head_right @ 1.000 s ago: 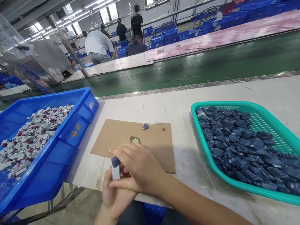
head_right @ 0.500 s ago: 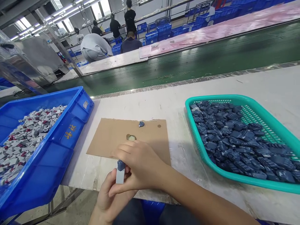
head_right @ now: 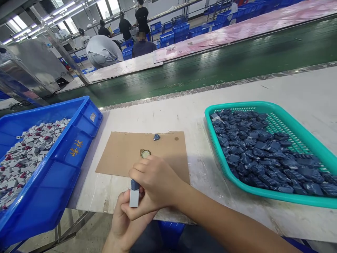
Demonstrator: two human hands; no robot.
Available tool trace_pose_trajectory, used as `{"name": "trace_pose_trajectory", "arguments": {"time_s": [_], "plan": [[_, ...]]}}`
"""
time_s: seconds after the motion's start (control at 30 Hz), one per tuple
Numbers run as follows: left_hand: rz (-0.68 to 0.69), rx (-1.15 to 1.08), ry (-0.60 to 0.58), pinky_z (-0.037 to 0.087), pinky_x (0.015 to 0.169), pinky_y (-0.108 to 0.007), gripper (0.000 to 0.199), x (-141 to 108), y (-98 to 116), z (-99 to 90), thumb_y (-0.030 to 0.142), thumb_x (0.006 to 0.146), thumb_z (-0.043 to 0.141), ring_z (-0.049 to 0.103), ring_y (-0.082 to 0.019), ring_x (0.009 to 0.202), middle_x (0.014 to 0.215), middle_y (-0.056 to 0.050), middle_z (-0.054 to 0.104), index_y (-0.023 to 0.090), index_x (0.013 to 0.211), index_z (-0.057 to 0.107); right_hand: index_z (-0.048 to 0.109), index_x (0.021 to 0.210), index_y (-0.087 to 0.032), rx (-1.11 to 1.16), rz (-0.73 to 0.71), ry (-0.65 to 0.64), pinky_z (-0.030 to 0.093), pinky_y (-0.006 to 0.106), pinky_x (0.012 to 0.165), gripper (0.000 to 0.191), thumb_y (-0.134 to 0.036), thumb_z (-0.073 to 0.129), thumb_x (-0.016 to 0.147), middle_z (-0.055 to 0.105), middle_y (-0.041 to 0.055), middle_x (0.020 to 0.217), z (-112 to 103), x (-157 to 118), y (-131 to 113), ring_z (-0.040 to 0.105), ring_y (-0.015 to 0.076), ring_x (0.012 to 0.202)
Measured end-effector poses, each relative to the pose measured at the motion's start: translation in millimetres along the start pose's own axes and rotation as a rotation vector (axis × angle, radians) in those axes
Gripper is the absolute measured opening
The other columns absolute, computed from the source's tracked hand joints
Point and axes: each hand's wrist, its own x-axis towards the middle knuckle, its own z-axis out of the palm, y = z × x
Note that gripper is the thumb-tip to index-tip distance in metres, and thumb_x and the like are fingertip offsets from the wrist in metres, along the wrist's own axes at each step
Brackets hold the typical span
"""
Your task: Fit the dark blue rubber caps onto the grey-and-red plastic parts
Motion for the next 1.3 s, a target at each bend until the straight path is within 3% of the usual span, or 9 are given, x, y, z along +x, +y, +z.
{"name": "trace_pose_trajectory", "arguments": {"time_s": [0.17, 0.5, 0.63, 0.7, 0.77, 0.9, 1.07, 1.2, 1.3], "plan": [[0.019, -0.012, 0.007, 0.044, 0.083, -0.026, 0.014, -0.2, -2.1, 2.9, 0.022, 0.064, 0.071, 0.059, -0.012, 0.074, 0.071, -0.002, 0.066, 0.011, 0.072, 0.069, 0.045, 0.057, -0.017, -0.009, -0.005, 0.0, 0.024, 0.027, 0.049, 0.026, -0.043, 0.046, 0.057, 0.035, -0.0031, 0.052, 0.0, 0.9, 0.4, 0.029, 0.0108, 0.051], [0.024, 0.054, 0.019, 0.047, 0.072, -0.021, 0.018, -5.3, -1.8, -2.4, 0.022, 0.057, 0.076, 0.058, -0.011, 0.067, 0.068, -0.002, 0.064, 0.012, 0.07, 0.07, 0.051, 0.067, -0.016, -0.069, -0.142, 0.213, 0.031, 0.031, 0.052, 0.028, -0.043, 0.046, 0.07, 0.046, 0.0018, 0.058, 4.1, -8.1, -4.7, 0.043, 0.0149, 0.057], [0.09, 0.112, 0.085, 0.046, 0.077, -0.024, 0.024, -6.9, -4.7, 2.7, 0.037, 0.068, 0.069, 0.059, -0.014, 0.077, 0.075, -0.004, 0.064, 0.013, 0.074, 0.069, 0.049, 0.066, -0.017, -0.046, -0.094, 0.195, 0.03, 0.03, 0.051, 0.028, -0.045, 0.047, 0.069, 0.044, -0.0001, 0.055, 5.0, -8.2, -4.4, 0.04, 0.0142, 0.053], [0.245, 0.191, 0.168, 0.045, 0.08, -0.026, 0.032, -8.3, -6.1, 5.0, 0.046, 0.076, 0.057, 0.059, -0.017, 0.088, 0.085, -0.004, 0.064, 0.017, 0.081, 0.068, 0.048, 0.067, -0.017, -0.005, -0.07, 0.214, 0.031, 0.03, 0.051, 0.029, -0.047, 0.048, 0.068, 0.043, -0.0008, 0.054, 4.1, -6.6, -4.7, 0.041, 0.0138, 0.053], [0.554, 0.361, 0.221, 0.042, 0.085, -0.027, 0.037, -9.8, -4.9, 6.4, 0.052, 0.074, 0.056, 0.054, -0.02, 0.102, 0.101, -0.003, 0.062, 0.022, 0.094, 0.066, 0.048, 0.069, -0.017, 0.053, -0.062, 0.253, 0.033, 0.029, 0.053, 0.03, -0.047, 0.049, 0.068, 0.046, -0.0004, 0.056, 2.9, -4.8, -5.4, 0.044, 0.0137, 0.055], [1.049, 0.905, 0.061, 0.031, 0.1, -0.036, 0.065, -10.3, 7.4, 12.4, 0.054, 0.058, 0.071, 0.037, -0.029, 0.123, 0.127, -0.006, 0.051, 0.024, 0.114, 0.058, 0.046, 0.066, -0.018, 0.168, -0.014, 0.231, 0.031, 0.028, 0.05, 0.031, -0.049, 0.046, 0.065, 0.044, -0.0015, 0.054, 2.6, -1.8, -6.9, 0.042, 0.0125, 0.051], [1.081, 1.362, -0.226, 0.022, 0.107, -0.044, 0.081, -4.0, 20.4, 25.1, 0.033, 0.034, 0.086, 0.037, -0.035, 0.124, 0.121, -0.011, 0.058, 0.018, 0.11, 0.063, 0.043, 0.064, -0.019, 0.263, 0.026, 0.21, 0.036, 0.028, 0.054, 0.024, -0.043, 0.042, 0.061, 0.046, -0.0005, 0.055, 4.8, -1.6, -7.3, 0.044, 0.0136, 0.055], [1.284, 1.275, -0.139, 0.032, 0.1, -0.048, 0.08, -1.6, 22.9, 16.8, 0.028, 0.018, 0.088, 0.051, -0.037, 0.111, 0.103, -0.012, 0.067, 0.02, 0.095, 0.07, 0.038, 0.063, -0.02, 0.266, 0.082, 0.152, 0.035, 0.028, 0.052, 0.027, -0.046, 0.041, 0.06, 0.042, -0.0016, 0.054, 5.1, -2.5, -6.8, 0.041, 0.0125, 0.051], [1.397, 1.412, -0.134, 0.039, 0.093, -0.049, 0.066, -2.4, 30.0, 2.6, 0.029, 0.022, 0.088, 0.06, -0.035, 0.096, 0.087, -0.01, 0.071, 0.024, 0.086, 0.072, 0.03, 0.06, -0.021, 0.261, 0.082, 0.182, 0.031, 0.026, 0.049, 0.032, -0.049, 0.044, 0.061, 0.035, -0.0044, 0.05, 4.3, -2.0, -6.6, 0.036, 0.0101, 0.047]]}}
